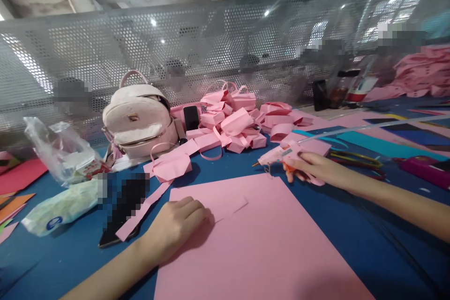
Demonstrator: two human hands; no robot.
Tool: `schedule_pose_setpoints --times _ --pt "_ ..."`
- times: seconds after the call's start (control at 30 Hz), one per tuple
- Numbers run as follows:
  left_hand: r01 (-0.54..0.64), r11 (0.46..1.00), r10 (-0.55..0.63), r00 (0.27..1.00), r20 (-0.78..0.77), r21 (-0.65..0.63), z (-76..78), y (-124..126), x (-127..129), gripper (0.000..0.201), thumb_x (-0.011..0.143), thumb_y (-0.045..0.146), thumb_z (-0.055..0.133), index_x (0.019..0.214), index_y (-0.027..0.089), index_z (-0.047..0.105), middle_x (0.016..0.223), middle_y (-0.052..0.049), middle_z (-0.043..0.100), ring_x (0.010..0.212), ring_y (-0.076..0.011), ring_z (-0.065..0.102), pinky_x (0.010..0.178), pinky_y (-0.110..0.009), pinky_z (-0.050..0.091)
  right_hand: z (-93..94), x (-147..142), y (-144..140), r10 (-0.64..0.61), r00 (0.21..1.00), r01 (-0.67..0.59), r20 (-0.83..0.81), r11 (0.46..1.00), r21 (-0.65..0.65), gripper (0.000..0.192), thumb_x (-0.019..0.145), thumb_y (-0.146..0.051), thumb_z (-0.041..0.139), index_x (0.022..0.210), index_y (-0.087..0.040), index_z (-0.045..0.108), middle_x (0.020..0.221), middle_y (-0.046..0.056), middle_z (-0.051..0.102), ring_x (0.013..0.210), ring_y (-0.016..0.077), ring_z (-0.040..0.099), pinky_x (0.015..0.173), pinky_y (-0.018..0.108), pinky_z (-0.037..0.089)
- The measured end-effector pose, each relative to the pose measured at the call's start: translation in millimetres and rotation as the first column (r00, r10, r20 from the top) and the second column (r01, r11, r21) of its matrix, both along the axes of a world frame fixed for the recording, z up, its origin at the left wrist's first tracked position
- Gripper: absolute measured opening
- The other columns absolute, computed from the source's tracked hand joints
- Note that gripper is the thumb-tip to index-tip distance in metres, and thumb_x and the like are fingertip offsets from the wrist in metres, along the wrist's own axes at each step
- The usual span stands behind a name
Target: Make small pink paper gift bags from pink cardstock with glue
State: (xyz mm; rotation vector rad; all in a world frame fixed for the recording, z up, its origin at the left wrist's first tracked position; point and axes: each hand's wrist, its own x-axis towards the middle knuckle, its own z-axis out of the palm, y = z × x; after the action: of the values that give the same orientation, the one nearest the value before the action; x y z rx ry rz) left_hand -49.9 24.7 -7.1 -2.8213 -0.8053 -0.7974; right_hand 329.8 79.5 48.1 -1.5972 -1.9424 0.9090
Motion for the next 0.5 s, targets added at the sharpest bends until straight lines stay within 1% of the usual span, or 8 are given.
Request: schedule_pose_setpoints --times 0.07,0.13,0.23,0.33,0.4,0.5 --pt "0.038 0.999 -0.038 0.999 -0.012 0.005 0.7 1.5 -0.2 0.013 0.102 0.015 0.048 0.097 0.019 0.060 0.083 -0.003 0.067 0.070 -0.0165 0.059 0.059 -0.028 0.042 -3.6 5.1 5.1 0.015 1.000 -0.015 -0.021 1.000 0.002 0.058 0.095 -0.061 0.042 0.076 -0.012 0.065 0.080 0.014 0.072 0.060 0.0126 0.049 0.052 0.024 0.035" --pt "0.051 0.999 -0.050 0.999 -0.012 0.005 0.6 2.8 0.3 0.011 0.101 0.014 0.051 0.100 0.019 0.060 0.085 -0.003 0.068 0.070 -0.0162 0.059 0.059 -0.028 0.041 -7.8 11.0 10.9 0.024 0.999 -0.023 -0.026 0.999 0.027 0.057 0.096 -0.059 0.043 0.076 -0.011 0.067 0.078 0.012 0.070 0.062 0.0132 0.049 0.055 0.025 0.036" --pt "0.044 0.999 -0.044 0.999 0.005 0.002 -1.1 5.7 2.9 0.009 0.099 0.013 0.055 0.100 0.019 0.061 0.085 -0.002 0.069 0.071 -0.0153 0.060 0.058 -0.028 0.040 -17.0 20.2 20.7 0.015 1.000 -0.013 -0.013 0.996 0.090 0.060 0.093 -0.063 0.047 0.074 -0.010 0.069 0.071 0.009 0.063 0.062 0.0141 0.049 0.058 0.026 0.037" --pt "0.066 0.998 -0.065 0.997 0.031 -0.004 -1.9 9.3 5.9 0.010 0.097 0.012 0.059 0.102 0.020 0.062 0.087 -0.002 0.071 0.071 -0.0145 0.060 0.059 -0.028 0.041 -26.8 26.8 28.0 -0.008 1.000 0.008 -0.001 0.992 0.127 0.065 0.088 -0.071 0.048 0.076 -0.011 0.071 0.066 0.004 0.055 0.056 0.0137 0.047 0.051 0.026 0.034" --pt "0.080 0.997 -0.080 0.995 0.053 -0.005 -1.4 11.4 7.0 0.011 0.096 0.011 0.061 0.103 0.019 0.062 0.088 -0.002 0.072 0.071 -0.0145 0.061 0.059 -0.027 0.041 -31.5 28.9 29.8 -0.028 1.000 0.027 0.009 0.990 0.137 0.067 0.086 -0.074 0.047 0.079 -0.012 0.071 0.066 0.003 0.052 0.053 0.0134 0.045 0.047 0.026 0.032" --pt "0.080 0.997 -0.079 0.994 0.080 -0.016 -0.7 12.9 7.2 0.013 0.095 0.010 0.062 0.105 0.018 0.062 0.087 -0.002 0.073 0.071 -0.0157 0.063 0.058 -0.028 0.042 -36.0 29.5 29.7 -0.073 0.997 0.067 0.034 0.985 0.158 0.067 0.085 -0.075 0.047 0.082 -0.013 0.071 0.072 0.006 0.056 0.055 0.0160 0.049 0.044 0.026 0.034"
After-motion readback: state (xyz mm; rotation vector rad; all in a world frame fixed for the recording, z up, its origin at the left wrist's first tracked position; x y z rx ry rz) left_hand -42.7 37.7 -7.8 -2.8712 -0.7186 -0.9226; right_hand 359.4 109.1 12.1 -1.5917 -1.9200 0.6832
